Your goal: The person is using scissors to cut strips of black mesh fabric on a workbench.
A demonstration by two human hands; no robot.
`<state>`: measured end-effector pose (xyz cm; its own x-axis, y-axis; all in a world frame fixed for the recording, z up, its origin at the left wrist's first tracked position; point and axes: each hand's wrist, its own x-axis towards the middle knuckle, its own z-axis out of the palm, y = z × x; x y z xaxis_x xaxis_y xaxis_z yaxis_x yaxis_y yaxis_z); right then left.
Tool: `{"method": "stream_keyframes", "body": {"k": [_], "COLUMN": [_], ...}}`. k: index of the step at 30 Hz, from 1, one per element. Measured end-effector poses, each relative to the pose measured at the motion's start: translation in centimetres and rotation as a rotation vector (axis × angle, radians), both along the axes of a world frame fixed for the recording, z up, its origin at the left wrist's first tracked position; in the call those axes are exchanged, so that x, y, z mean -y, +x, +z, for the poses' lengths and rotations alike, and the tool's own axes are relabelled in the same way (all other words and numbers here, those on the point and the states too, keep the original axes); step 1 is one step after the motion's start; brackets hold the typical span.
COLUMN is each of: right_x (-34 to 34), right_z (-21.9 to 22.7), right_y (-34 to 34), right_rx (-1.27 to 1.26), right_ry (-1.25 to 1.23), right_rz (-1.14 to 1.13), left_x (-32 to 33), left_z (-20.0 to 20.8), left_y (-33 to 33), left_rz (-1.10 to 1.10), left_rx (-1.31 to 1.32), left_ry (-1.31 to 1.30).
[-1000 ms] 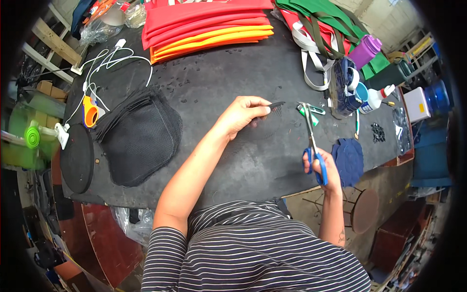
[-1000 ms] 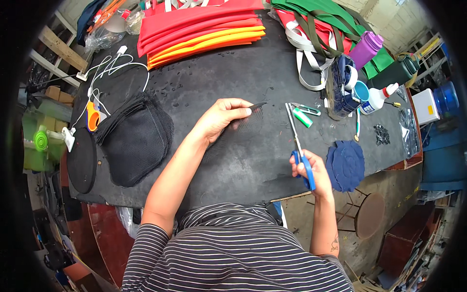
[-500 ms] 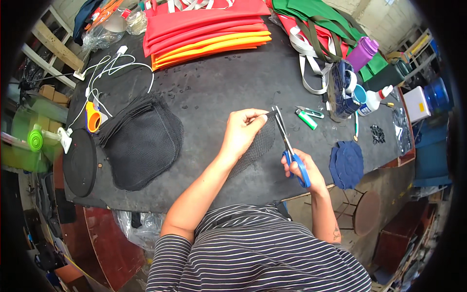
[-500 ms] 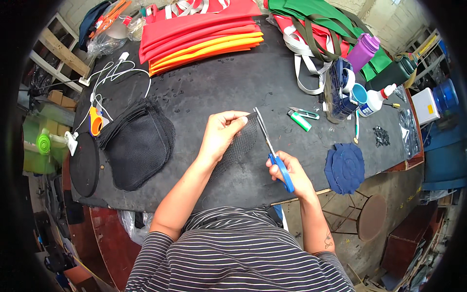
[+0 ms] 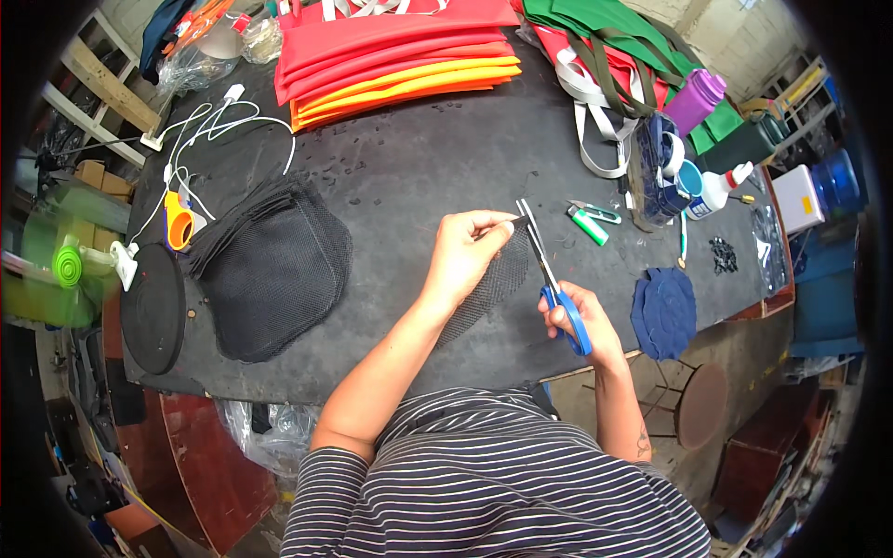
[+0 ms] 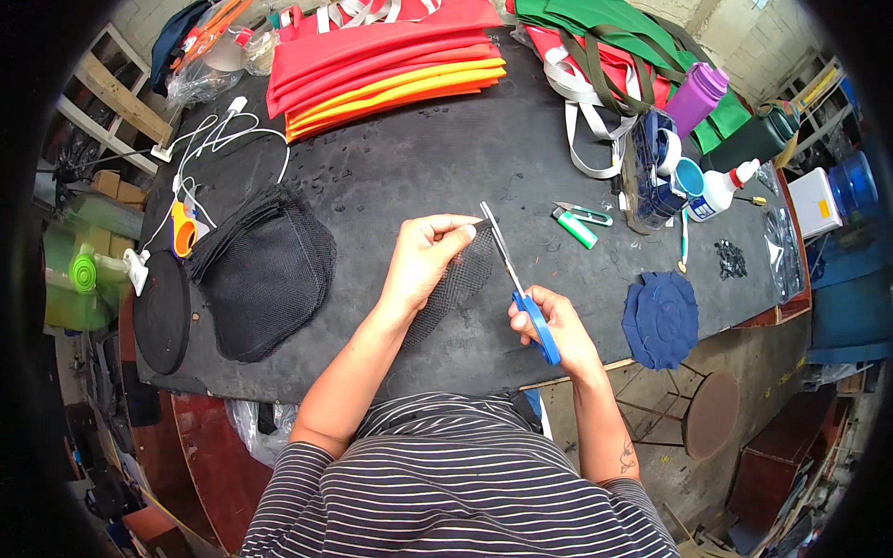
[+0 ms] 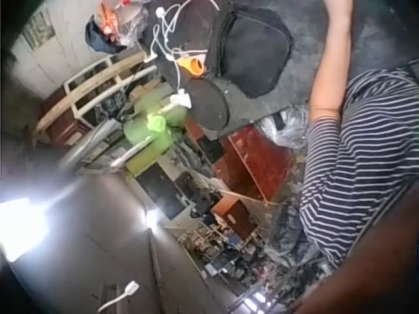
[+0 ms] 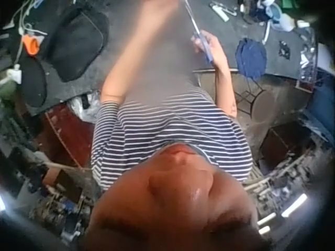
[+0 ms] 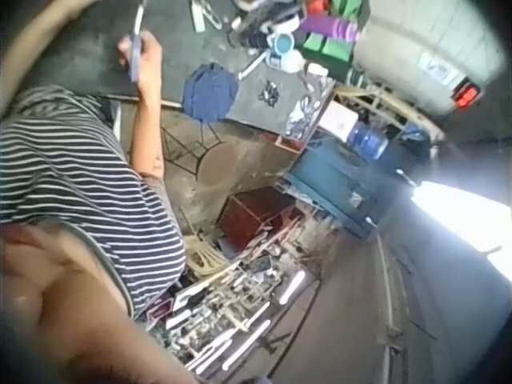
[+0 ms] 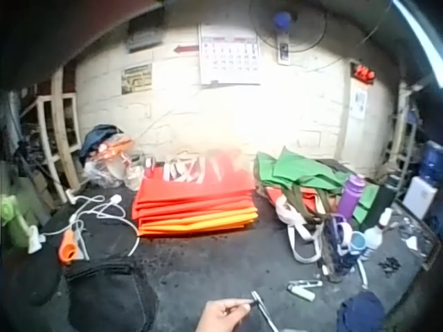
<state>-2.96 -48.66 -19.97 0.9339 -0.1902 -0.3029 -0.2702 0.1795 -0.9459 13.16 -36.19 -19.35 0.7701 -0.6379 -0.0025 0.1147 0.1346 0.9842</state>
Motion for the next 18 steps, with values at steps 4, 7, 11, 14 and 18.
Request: {"method": "stream_keyframes", "body": {"k": [4, 7, 11, 14, 18], "right_x": [-0.13, -0.26, -0.36, -0.60, -0.23], "right_z": [0.27, 0.47, -0.08, 0.32, 0.32], "right_y": [0.11, 0.17, 0.03, -0.06, 0.23], "right_rx": [-0.013, -0.024, -0.008, -0.066, 0.001], "right_ry": [0.001, 0.010, 0.010, -0.049, -0.093], "right_rz": [-0.007, -0.022, -0.050, -0.081, -0.154], "left_x": [-0.14, -0.28, -0.41, -0.65, -0.91], "left_z": [-0.08, -0.07, -0.05, 0.08, 0.76], "left_y": [0.07, 0.05, -0.09, -0.17, -0.18], "left_rz": [0.001, -0.012, -0.019, -0.024, -0.043], "left_rx": [-0.002, -0.016, -0.027, -0.043, -0.040], "left_ry": [0.004, 0.007, -0.004, -0.006, 0.023]}}
